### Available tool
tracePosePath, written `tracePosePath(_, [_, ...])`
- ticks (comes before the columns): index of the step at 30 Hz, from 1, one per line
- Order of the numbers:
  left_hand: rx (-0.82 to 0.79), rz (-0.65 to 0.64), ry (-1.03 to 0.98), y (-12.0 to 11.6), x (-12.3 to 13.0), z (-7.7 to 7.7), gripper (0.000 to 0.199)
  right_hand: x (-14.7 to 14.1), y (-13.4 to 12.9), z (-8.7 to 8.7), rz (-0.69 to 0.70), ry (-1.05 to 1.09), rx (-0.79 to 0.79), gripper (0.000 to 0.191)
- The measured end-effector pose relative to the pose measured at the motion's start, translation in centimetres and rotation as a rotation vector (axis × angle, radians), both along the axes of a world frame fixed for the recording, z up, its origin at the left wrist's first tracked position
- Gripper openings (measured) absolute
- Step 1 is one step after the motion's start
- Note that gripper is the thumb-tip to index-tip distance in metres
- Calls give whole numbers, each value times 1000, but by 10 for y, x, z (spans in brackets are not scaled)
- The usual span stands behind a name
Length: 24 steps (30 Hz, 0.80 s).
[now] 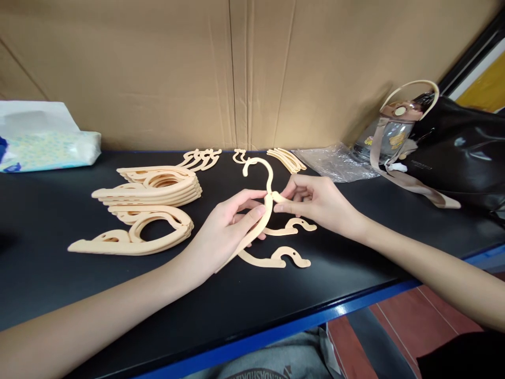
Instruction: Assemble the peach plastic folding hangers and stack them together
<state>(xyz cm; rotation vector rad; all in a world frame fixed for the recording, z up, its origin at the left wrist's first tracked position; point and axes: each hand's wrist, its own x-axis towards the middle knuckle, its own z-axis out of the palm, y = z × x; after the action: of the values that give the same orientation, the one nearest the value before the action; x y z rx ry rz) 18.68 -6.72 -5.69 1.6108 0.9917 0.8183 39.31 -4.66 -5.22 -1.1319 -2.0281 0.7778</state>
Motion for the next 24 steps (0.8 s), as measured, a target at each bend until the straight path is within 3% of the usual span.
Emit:
tracePosePath(3, [11,32,36,-2,0,2,34,9,11,0,-102,20,24,33])
tracePosePath(8, [164,199,188,-4,-1,3,26,22,30,-5,-217,-43,-16,40])
tracePosePath(13, [187,288,289,-1,-5,0,28,27,39,-8,-301,-144,31,41])
tracePosePath(19, [317,196,482,5,-7,-6,31,35,49,-9,-361,-296,13,34])
tracePosePath(24, [483,73,577,4,-8,-9,37,42,59,-13,-300,-244,3,32])
